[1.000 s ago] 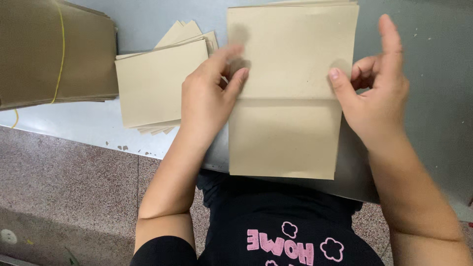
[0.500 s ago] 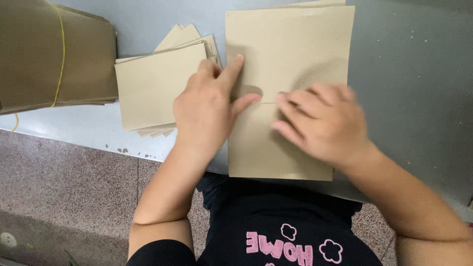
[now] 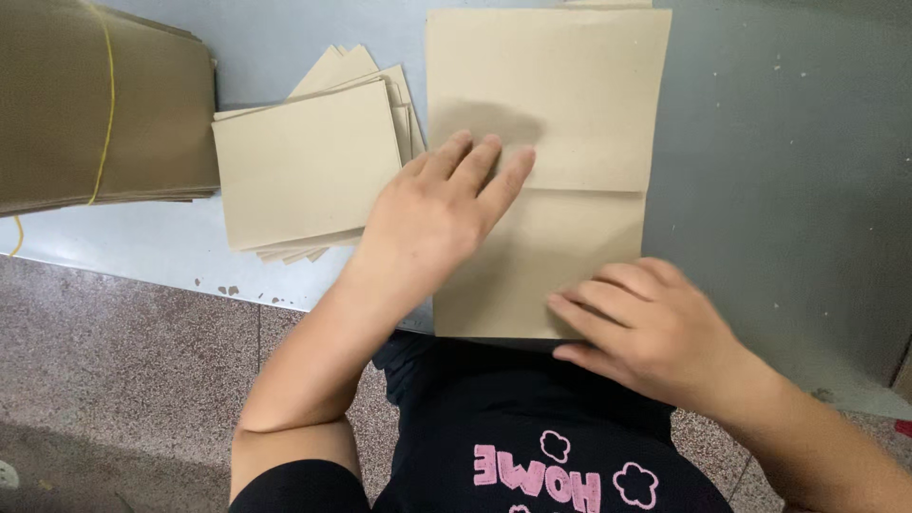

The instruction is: The person folds kraft paper sheets in half at a metal workbench, presses the crease flat with their hands, and places each folded sheet onto a growing stack beside them, repeating the cycle sheet after sheet.

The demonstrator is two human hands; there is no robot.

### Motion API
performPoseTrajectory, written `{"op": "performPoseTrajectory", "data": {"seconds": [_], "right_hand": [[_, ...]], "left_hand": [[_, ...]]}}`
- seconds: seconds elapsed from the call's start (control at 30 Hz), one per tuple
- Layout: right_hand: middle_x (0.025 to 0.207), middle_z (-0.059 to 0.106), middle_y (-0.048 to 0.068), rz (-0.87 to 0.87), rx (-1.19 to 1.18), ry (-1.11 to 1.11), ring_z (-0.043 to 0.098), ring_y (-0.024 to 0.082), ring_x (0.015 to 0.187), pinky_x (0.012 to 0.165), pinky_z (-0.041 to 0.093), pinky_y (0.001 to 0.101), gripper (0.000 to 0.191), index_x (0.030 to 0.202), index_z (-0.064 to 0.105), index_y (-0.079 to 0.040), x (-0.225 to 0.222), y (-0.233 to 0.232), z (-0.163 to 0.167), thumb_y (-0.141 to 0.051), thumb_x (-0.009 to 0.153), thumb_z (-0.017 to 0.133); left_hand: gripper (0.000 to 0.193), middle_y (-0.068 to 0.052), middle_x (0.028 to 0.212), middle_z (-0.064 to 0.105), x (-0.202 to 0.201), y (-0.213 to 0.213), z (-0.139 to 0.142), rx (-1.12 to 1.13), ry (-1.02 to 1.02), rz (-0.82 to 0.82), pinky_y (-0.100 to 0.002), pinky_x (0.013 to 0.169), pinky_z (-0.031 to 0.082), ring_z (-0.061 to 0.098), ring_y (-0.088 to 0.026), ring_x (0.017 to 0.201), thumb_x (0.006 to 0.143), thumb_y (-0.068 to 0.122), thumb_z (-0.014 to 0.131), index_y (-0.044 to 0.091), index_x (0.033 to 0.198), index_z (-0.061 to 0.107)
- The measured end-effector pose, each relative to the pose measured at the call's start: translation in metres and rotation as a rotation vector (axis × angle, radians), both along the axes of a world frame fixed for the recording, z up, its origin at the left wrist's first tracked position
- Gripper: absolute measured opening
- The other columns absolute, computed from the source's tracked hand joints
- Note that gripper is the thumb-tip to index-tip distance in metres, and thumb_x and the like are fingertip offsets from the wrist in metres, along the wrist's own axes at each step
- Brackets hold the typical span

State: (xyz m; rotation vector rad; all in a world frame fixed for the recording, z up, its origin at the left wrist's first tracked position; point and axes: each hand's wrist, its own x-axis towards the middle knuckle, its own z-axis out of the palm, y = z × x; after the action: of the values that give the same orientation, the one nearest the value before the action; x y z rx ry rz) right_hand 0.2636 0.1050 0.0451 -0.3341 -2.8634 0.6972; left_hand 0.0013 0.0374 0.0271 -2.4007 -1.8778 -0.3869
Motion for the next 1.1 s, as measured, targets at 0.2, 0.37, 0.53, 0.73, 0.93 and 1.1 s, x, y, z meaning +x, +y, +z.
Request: {"op": "performPoseTrajectory", "data": {"seconds": [0.2, 0.37, 0.53, 0.73, 0.93, 1.1], "right_hand": [[0.106, 0.070, -0.003, -0.002, -0.136, -0.026, 0.063, 0.020, 0.103, 0.088, 0.046, 0.0389, 0.043, 0.112, 0.075, -0.015, -0.001, 0.000, -0.004, -0.035, 0.075, 0.082], [0.107, 0.071, -0.005, -0.011, -0.260, -0.067, 0.062, 0.020, 0.105, 0.091, 0.045, 0.0391, 0.046, 0.112, 0.075, -0.018, -0.003, 0.008, -0.005, -0.038, 0.071, 0.083], [0.105, 0.072, -0.005, 0.004, -0.309, -0.114, 0.062, 0.019, 0.100, 0.089, 0.045, 0.0386, 0.048, 0.111, 0.076, -0.019, -0.003, 0.013, -0.006, -0.039, 0.068, 0.084], [0.104, 0.071, -0.005, 0.008, -0.300, -0.117, 0.062, 0.019, 0.099, 0.089, 0.046, 0.0382, 0.047, 0.109, 0.076, -0.019, -0.003, 0.016, -0.006, -0.041, 0.068, 0.084], [0.103, 0.071, -0.004, 0.003, -0.268, -0.155, 0.062, 0.020, 0.098, 0.087, 0.047, 0.0394, 0.041, 0.106, 0.077, -0.018, -0.004, 0.016, -0.001, -0.031, 0.068, 0.084], [0.099, 0.072, -0.006, 0.008, -0.327, -0.088, 0.065, 0.018, 0.098, 0.086, 0.048, 0.0371, 0.023, 0.095, 0.076, -0.021, -0.002, 0.021, -0.006, -0.029, 0.074, 0.083]], "left_hand": [[0.032, -0.008, 0.121, 0.073, -0.036, -0.035, 0.006, 0.058, -0.030, 0.162, -0.040, 0.099, 0.057, 0.071, -0.026, 0.114, 0.094, 0.014, 0.067, 0.011, 0.125, 0.073], [0.017, -0.006, 0.117, 0.078, -0.075, -0.087, 0.025, -0.070, -0.024, 0.452, -0.039, 0.097, 0.056, 0.073, -0.024, 0.110, 0.097, 0.002, 0.066, 0.012, 0.107, 0.077], [0.032, -0.007, 0.114, 0.076, -0.080, -0.099, 0.027, -0.303, 0.020, 0.531, -0.041, 0.090, 0.055, 0.071, -0.027, 0.102, 0.084, 0.001, 0.068, 0.013, 0.112, 0.078], [0.050, -0.013, 0.116, 0.068, -0.026, -0.078, 0.041, -0.204, -0.526, 0.082, -0.048, 0.097, 0.050, 0.064, -0.036, 0.114, 0.072, 0.027, 0.085, 0.007, 0.114, 0.068], [0.029, -0.006, 0.099, 0.065, 0.014, -0.054, 0.034, -0.316, -0.433, -0.226, -0.041, 0.085, 0.050, 0.063, -0.028, 0.100, 0.074, 0.023, 0.080, 0.011, 0.095, 0.064], [0.021, -0.002, 0.100, 0.066, 0.012, -0.054, 0.026, -0.278, -0.431, -0.173, -0.039, 0.086, 0.051, 0.064, -0.024, 0.100, 0.080, 0.021, 0.077, 0.014, 0.091, 0.062]]}}
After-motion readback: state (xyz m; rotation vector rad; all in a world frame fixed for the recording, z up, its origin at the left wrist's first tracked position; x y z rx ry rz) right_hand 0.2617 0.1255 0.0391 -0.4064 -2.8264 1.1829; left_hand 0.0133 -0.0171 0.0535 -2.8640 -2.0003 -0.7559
